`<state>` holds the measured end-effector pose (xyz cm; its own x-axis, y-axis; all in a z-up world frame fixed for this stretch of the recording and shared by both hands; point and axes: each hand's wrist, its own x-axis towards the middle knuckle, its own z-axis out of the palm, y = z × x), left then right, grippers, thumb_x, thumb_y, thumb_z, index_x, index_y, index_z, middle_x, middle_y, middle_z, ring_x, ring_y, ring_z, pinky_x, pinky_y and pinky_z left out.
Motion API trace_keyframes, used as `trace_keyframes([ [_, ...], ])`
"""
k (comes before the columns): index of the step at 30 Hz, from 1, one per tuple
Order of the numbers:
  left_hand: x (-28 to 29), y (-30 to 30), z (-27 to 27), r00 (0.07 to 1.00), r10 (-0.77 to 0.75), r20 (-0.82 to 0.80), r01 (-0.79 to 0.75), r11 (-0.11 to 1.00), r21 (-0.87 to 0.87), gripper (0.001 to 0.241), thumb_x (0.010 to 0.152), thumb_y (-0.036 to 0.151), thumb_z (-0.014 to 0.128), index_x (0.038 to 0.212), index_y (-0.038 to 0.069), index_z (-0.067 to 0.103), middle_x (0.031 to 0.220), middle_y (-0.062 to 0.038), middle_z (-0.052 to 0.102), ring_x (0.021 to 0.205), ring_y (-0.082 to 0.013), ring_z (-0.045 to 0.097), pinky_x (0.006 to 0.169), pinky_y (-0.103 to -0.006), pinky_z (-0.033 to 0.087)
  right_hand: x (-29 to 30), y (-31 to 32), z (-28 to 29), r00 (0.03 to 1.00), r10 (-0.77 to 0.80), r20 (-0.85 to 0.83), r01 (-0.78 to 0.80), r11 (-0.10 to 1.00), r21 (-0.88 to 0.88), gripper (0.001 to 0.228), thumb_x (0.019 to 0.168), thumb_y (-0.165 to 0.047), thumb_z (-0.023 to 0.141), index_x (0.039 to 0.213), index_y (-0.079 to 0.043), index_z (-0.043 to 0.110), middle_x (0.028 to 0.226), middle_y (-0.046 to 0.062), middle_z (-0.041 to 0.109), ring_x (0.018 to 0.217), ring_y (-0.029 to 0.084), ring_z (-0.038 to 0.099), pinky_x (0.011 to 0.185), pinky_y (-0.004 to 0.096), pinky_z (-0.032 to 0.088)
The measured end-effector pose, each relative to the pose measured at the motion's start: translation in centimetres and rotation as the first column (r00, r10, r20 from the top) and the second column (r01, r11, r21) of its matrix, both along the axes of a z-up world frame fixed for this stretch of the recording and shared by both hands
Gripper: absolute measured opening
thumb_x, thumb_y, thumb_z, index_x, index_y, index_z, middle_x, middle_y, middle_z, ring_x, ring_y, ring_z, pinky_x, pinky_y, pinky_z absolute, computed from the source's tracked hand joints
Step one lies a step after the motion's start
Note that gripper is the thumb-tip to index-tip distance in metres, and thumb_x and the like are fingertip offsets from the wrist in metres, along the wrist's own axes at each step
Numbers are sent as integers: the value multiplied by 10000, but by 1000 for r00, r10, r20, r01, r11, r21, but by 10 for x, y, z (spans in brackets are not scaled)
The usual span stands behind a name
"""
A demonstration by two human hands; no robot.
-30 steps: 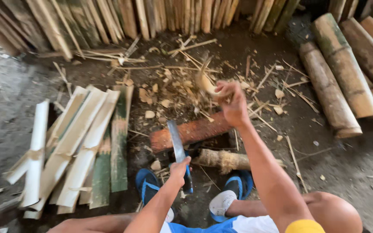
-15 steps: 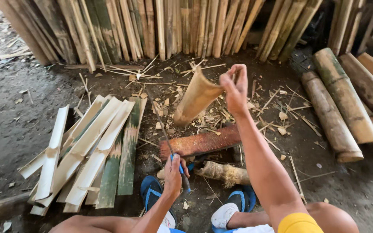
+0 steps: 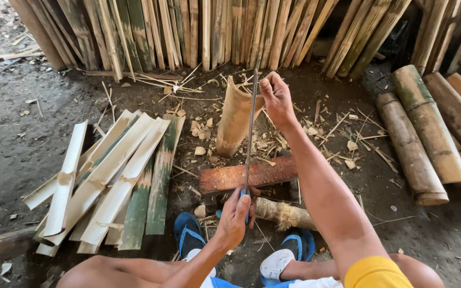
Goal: The person splits a bamboo pole into flat strips using a machete and a wooden mallet. They position the bamboo on a wooden block, drive the machete into the pole, and strike the back of the blade with the mallet to split the bamboo lengthwise.
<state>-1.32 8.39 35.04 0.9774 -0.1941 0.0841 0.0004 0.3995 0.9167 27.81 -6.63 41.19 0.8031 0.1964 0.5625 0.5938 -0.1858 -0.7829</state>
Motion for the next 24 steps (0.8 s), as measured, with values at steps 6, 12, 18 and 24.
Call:
trace_keyframes([
  [6, 2, -2, -11, 998, -8, -54, 7, 1000, -18, 532, 1049, 503, 472, 1208, 1, 548, 734, 0, 484, 563, -90, 469, 496, -258, 407, -1, 3, 1, 998, -44, -40, 44, 999, -12, 434, 1038, -434, 645, 868, -65, 495, 775, -55, 492, 740, 52, 416, 621, 238, 399],
  [12, 3, -1, -11, 999, 13, -53, -11, 999, 32, 531, 1049, 501, 470, 1191, -3, 560, 713, -5, 489, 544, -95, 472, 485, -263, 410, 1, 6, 1, 982, 80, -169, -57, 989, 137, 363, 1003, -392, 643, 867, -90, 495, 741, -69, 518, 663, 27, 469, 554, 212, 418],
  [18, 4, 3, -4, 999, 34, -31, -31, 995, 90, 554, 1039, 517, 460, 1200, -3, 565, 703, -3, 493, 539, -94, 472, 475, -268, 409, 6, 5, -3, 1000, 17, -14, -16, 999, 47, 388, 1060, -367, 672, 882, -69, 499, 784, -59, 488, 727, 34, 420, 599, 218, 389],
  [24, 4, 6, -3, 999, 33, -24, -31, 993, 110, 549, 1049, 516, 447, 1180, -3, 566, 668, -8, 488, 522, -94, 470, 478, -269, 402, 0, 9, 8, 986, 3, -165, 4, 999, 40, 418, 998, -457, 662, 897, -83, 507, 807, 18, 561, 716, 102, 507, 614, 280, 464],
])
